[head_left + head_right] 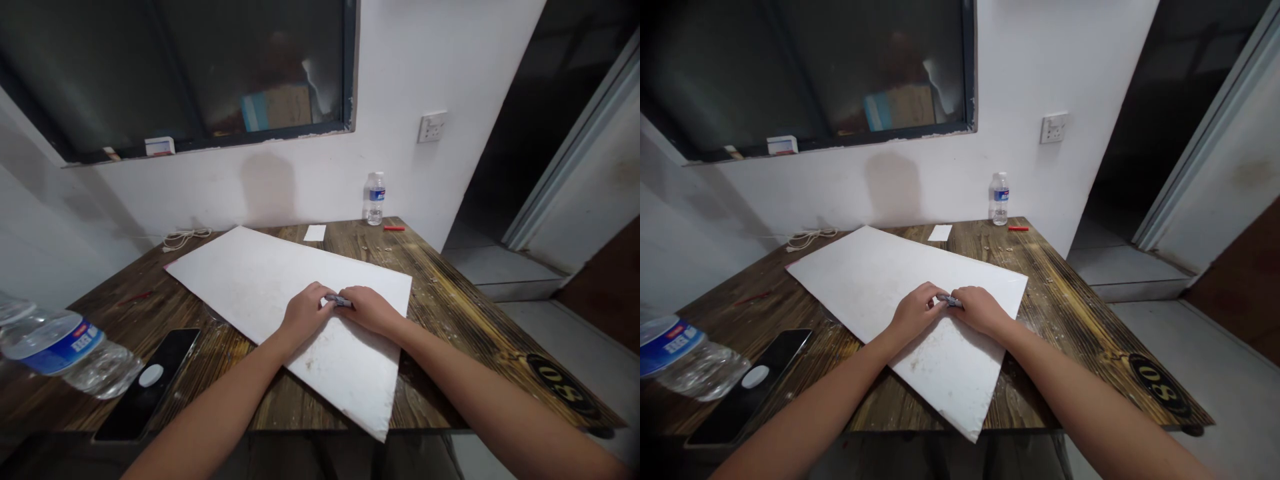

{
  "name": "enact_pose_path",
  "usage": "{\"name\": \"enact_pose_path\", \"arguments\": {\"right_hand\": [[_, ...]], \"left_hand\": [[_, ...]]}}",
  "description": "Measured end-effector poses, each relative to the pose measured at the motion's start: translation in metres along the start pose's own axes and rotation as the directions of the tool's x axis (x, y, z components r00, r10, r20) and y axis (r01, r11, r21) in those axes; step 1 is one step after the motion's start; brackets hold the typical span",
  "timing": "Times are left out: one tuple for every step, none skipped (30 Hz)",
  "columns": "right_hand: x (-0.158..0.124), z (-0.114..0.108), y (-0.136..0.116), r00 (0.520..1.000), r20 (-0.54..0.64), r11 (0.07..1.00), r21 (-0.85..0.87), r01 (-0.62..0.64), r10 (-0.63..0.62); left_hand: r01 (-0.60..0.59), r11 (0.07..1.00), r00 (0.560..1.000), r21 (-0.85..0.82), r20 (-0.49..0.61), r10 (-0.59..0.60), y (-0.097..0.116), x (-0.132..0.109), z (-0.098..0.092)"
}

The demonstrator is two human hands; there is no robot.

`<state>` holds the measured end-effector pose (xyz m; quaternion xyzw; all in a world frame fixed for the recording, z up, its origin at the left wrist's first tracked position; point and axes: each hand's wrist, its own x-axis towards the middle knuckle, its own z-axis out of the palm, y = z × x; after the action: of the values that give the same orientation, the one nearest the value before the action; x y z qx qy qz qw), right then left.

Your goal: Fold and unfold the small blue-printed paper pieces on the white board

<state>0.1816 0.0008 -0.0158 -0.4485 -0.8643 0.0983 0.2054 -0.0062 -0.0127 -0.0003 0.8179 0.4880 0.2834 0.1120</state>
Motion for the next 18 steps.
{"name": "enact_pose_path", "arguments": {"right_hand": [[0.0,-0.0001,0.0,1.0,-0.002,1.0,0.002,0.004,-0.004],[-0.0001,0.0,0.0002,1.0,-0.003,1.0,0.004,0.009,-0.009],[-0.0001,0.0001,0.0006,1.0,-0.004,1.0,0.005,0.015,-0.015],[-0.0002,0.0004,0.001,1.0,-0.006,1.0,0.005,0.02,-0.02],[-0.0002,0.0007,0.0015,1.0,-0.007,1.0,0.004,0.023,-0.023],[-0.0003,0.001,0.002,1.0,-0.009,1.0,0.003,0.026,-0.026],[-0.0003,0.0012,0.0023,1.0,-0.009,1.0,0.002,0.028,-0.028],[-0.0004,0.0014,0.0026,1.0,-0.009,1.0,0.001,0.028,-0.028],[-0.0004,0.0016,0.0028,1.0,-0.007,1.0,-0.001,0.026,-0.026],[-0.0004,0.0017,0.0029,1.0,-0.002,1.0,-0.003,0.024,-0.024],[-0.0004,0.0018,0.0029,1.0,0.002,1.0,-0.006,0.021,-0.021],[-0.0004,0.0017,0.0028,1.0,0.004,1.0,-0.008,0.02,-0.02],[-0.0004,0.0016,0.0027,1.0,0.006,1.0,-0.008,0.02,-0.02],[-0.0004,0.0014,0.0026,1.0,0.008,1.0,-0.009,0.021,-0.021],[-0.0004,0.0011,0.0024,1.0,0.008,1.0,-0.01,0.022,-0.022],[-0.0004,0.0008,0.0023,1.0,0.01,1.0,-0.011,0.023,-0.023],[-0.0003,0.0004,0.0022,1.0,0.012,1.0,-0.013,0.023,-0.023],[-0.0003,0.0,0.002,1.0,0.014,1.0,-0.014,0.023,-0.023]], "left_hand": [[0.001,1.0,1.0,-0.003,-0.002,-0.001,0.0008,-0.0001,-0.0007],[0.003,1.0,1.0,-0.004,-0.003,-0.003,0.0016,-0.0003,-0.0013],[0.004,1.0,1.0,-0.005,-0.004,-0.004,0.0022,-0.0006,-0.0019],[0.004,1.0,1.0,-0.005,-0.005,-0.004,0.0028,-0.0009,-0.0024],[0.003,1.0,1.0,-0.006,-0.006,-0.003,0.0031,-0.0012,-0.0029],[0.001,1.0,1.0,-0.008,-0.008,-0.001,0.0034,-0.0015,-0.0032],[-0.002,1.0,1.0,-0.012,-0.01,0.002,0.0036,-0.0018,-0.0035],[-0.006,1.0,1.0,-0.016,-0.011,0.005,0.0036,-0.0021,-0.0037],[-0.008,1.0,1.0,-0.021,-0.013,0.008,0.0036,-0.0022,-0.0039],[-0.01,1.0,1.0,-0.027,-0.015,0.01,0.0036,-0.0023,-0.004],[-0.012,0.999,1.0,-0.032,-0.017,0.012,0.0035,-0.0022,-0.0042],[-0.014,0.999,1.0,-0.037,-0.018,0.013,0.0034,-0.0022,-0.0044],[-0.017,0.999,1.0,-0.042,-0.019,0.016,0.0034,-0.0021,-0.0045],[-0.02,0.999,1.0,-0.046,-0.02,0.019,0.0033,-0.002,-0.0047],[-0.023,0.999,1.0,-0.048,-0.02,0.022,0.0033,-0.0019,-0.005],[-0.027,0.999,0.999,-0.047,-0.02,0.026,0.0034,-0.0018,-0.0051],[-0.03,0.999,0.999,-0.042,-0.021,0.029,0.0034,-0.0018,-0.0053],[-0.033,0.999,0.999,-0.035,-0.021,0.032,0.0035,-0.0018,-0.0054]]}}
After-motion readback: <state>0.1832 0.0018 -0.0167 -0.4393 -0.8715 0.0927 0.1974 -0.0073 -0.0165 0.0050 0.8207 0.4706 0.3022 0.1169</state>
